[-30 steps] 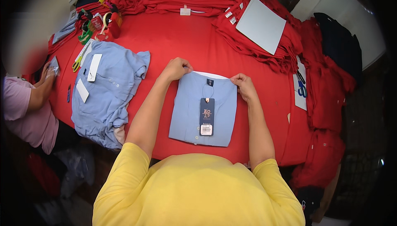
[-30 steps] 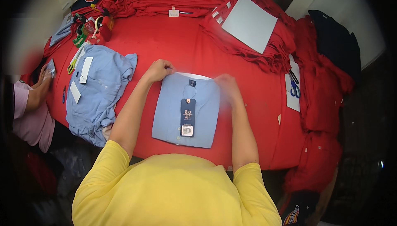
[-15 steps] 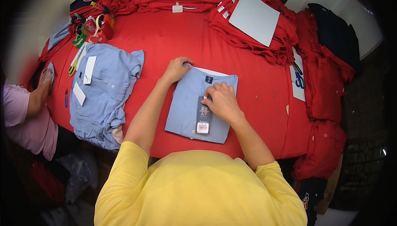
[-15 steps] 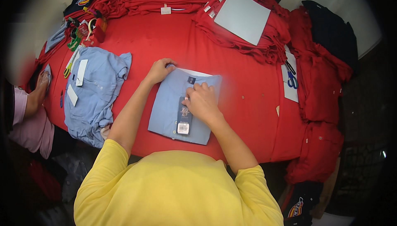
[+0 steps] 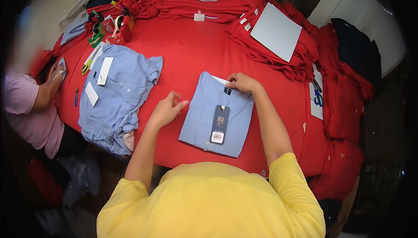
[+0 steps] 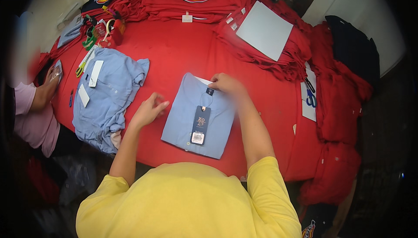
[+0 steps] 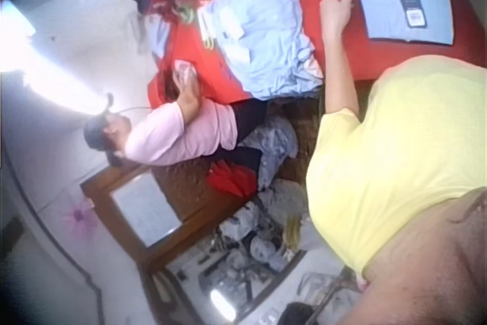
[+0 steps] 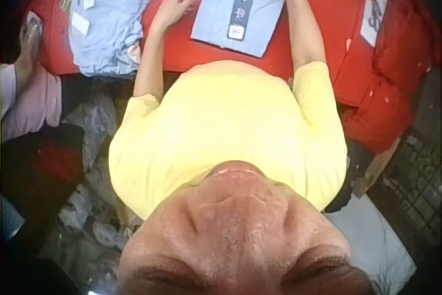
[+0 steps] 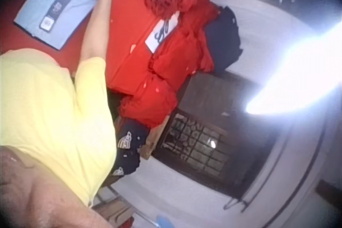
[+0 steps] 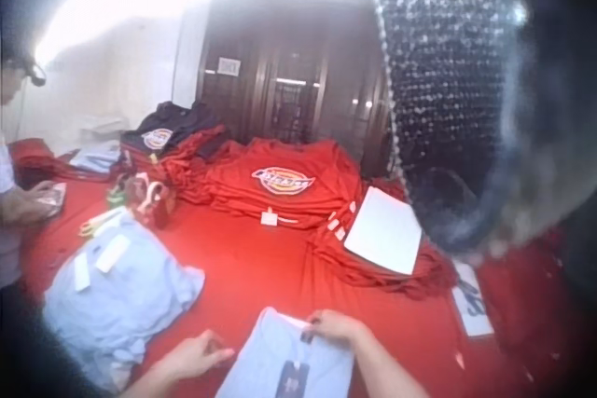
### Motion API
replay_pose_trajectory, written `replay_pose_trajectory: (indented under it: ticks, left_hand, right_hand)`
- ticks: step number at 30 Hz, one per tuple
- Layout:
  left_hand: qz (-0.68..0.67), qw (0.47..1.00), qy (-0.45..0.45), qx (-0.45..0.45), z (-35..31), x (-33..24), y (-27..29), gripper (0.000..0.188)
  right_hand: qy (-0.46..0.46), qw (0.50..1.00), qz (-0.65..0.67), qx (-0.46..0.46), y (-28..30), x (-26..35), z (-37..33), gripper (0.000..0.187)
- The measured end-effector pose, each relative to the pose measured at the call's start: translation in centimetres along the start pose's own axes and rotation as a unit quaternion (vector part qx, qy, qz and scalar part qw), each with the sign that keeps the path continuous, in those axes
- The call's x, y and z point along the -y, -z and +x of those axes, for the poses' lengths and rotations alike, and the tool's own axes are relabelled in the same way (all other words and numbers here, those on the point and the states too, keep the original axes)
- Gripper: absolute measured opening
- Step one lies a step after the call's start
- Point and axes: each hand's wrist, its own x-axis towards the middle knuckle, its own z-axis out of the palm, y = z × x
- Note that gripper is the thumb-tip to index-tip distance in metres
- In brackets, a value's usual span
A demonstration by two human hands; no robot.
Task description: The person folds light blue shirts on a red table using a cardboard template to ensure uniform size. They smooth the fabric, fold the sleeves and body, and stack the finished shirts. Another person in a pink shirt is visible in the background handling similar items.
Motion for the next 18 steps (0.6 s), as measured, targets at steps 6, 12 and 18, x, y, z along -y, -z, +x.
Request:
replay_pose_trajectory:
  ticks: [6, 12, 18]
  left_hand:
    - [-0.123, 0.934, 0.194, 0.275, -7.8, 3.4, 0.2, 0.052]
    - [-0.336, 0.938, 0.086, 0.015, -7.7, 3.9, -6.5, 0.038]
    - [-0.469, 0.869, 0.104, -0.122, -3.3, 2.1, -5.2, 0.042]
  right_hand:
    - [-0.005, 0.996, -0.069, 0.048, 0.5, 0.5, 0.1, 0.027]
    - [0.080, 0.986, -0.121, -0.080, 0.2, -1.1, -2.3, 0.026]
    - [0.017, 0.985, 0.010, -0.171, -0.1, -1.7, -10.5, 0.040]
